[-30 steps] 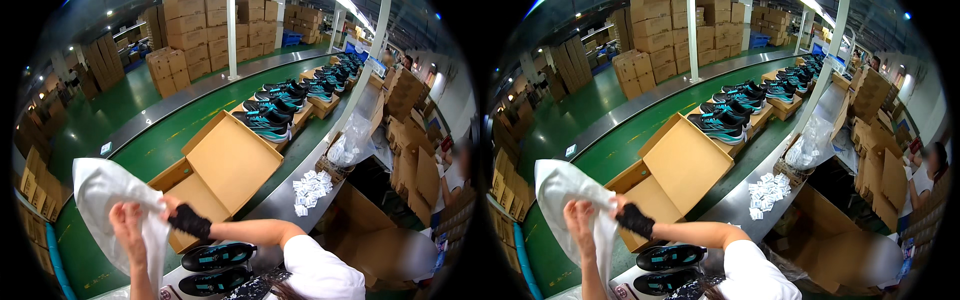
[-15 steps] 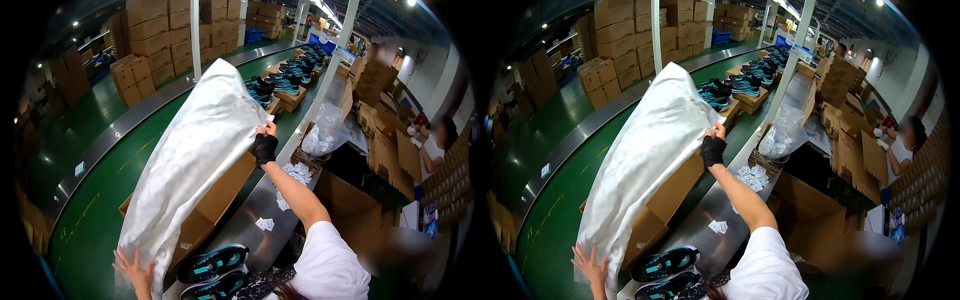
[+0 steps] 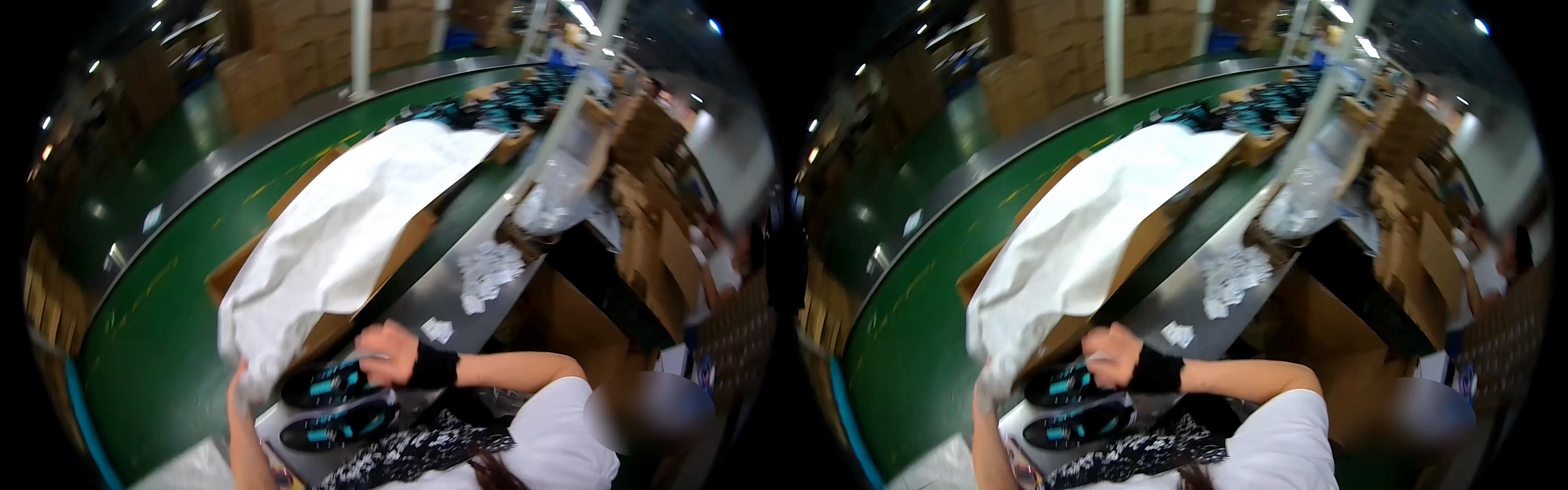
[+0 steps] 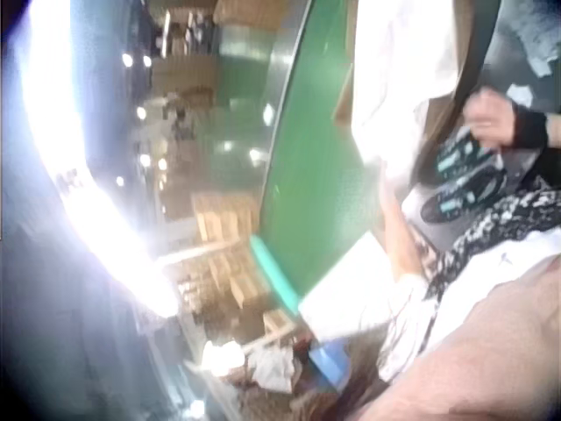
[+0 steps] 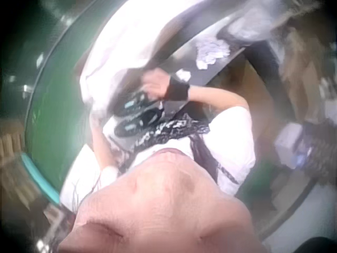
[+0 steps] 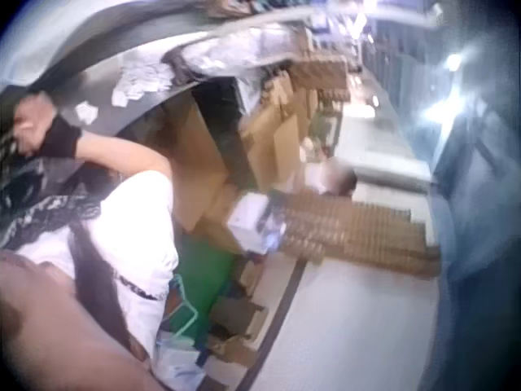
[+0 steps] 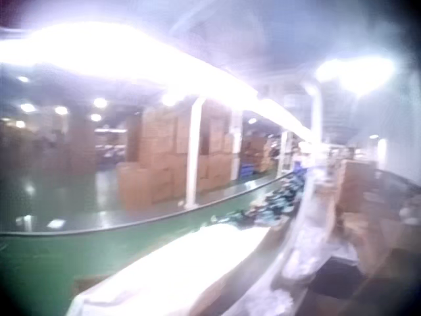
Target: The person places pairs of shoes into cardboard boxes, wraps them in protective paper, and sets the closed boxes aside on a conveyor belt.
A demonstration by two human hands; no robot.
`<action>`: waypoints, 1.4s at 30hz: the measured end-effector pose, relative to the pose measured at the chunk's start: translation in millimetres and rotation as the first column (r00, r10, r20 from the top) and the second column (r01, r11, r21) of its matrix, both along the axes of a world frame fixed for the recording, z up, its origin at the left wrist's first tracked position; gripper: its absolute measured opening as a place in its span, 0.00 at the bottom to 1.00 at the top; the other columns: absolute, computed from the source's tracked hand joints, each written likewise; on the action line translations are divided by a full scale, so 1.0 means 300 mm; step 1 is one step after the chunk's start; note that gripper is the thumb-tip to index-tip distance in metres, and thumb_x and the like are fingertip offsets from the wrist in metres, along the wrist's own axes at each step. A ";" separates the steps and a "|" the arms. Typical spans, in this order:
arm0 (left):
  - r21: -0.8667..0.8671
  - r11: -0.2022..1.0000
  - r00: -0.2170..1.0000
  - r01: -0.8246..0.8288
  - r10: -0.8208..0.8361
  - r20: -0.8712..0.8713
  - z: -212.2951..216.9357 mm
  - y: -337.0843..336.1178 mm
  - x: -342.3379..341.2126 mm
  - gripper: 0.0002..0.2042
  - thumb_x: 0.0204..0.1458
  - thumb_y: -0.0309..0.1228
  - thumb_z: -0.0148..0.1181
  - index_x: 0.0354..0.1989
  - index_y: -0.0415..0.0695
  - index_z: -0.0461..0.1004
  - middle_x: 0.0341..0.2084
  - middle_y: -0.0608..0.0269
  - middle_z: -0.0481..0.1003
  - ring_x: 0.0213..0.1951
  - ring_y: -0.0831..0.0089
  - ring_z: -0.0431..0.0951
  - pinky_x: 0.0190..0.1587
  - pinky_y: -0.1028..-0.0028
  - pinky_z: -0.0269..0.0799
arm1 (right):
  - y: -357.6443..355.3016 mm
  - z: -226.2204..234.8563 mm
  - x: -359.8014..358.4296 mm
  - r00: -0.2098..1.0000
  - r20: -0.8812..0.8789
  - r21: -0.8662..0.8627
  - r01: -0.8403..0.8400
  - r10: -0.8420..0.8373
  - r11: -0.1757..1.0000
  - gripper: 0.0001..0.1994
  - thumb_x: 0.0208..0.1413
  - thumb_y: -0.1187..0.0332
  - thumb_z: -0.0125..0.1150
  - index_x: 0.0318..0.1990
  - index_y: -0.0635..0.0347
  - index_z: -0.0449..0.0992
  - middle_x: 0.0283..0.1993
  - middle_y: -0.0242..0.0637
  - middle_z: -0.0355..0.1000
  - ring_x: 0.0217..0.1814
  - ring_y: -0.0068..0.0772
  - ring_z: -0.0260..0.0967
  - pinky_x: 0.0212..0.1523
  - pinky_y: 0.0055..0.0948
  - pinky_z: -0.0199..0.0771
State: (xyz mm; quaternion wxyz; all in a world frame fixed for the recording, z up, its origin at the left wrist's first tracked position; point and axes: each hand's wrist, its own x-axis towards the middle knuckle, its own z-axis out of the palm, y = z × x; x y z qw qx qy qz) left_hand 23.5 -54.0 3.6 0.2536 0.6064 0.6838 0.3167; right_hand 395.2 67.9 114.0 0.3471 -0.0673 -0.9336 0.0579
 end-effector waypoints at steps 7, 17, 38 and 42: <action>-0.029 0.673 0.630 -0.739 0.706 0.324 -0.169 0.025 -0.148 0.27 0.43 0.35 0.61 0.48 0.32 0.60 0.37 0.51 0.70 0.36 0.70 0.71 0.36 0.75 0.69 | -0.373 -0.262 -0.092 0.867 0.483 -0.051 -0.113 0.123 0.992 0.05 0.39 0.68 0.51 0.24 0.56 0.72 0.20 0.31 0.67 0.31 0.33 0.64 0.40 0.45 0.59; 0.180 0.671 0.678 -0.720 0.624 0.388 0.203 -0.184 -0.389 0.30 0.42 0.32 0.63 0.52 0.35 0.57 0.42 0.52 0.68 0.40 0.69 0.71 0.41 0.73 0.68 | -0.027 0.271 -0.295 0.866 0.156 -0.897 -0.077 0.476 0.434 0.11 0.41 0.64 0.62 0.28 0.60 0.71 0.21 0.37 0.66 0.26 0.28 0.66 0.27 0.26 0.66; -0.496 0.598 0.540 -0.629 0.796 0.274 0.422 -0.336 -0.520 0.30 0.39 0.36 0.63 0.50 0.35 0.60 0.40 0.52 0.70 0.37 0.66 0.74 0.31 0.66 0.73 | 0.301 0.013 -0.375 0.926 0.076 -0.980 0.139 -0.371 0.146 0.07 0.45 0.69 0.60 0.30 0.62 0.72 0.23 0.23 0.65 0.24 0.15 0.57 0.26 0.18 0.57; -0.444 0.622 0.556 -0.645 0.781 0.285 0.397 -0.369 -0.456 0.24 0.41 0.33 0.62 0.46 0.36 0.64 0.36 0.58 0.72 0.35 0.68 0.74 0.30 0.66 0.73 | 0.415 -0.030 -0.281 0.798 0.111 -0.947 0.267 -0.593 0.181 0.09 0.47 0.68 0.59 0.30 0.65 0.71 0.23 0.24 0.65 0.23 0.14 0.55 0.24 0.17 0.54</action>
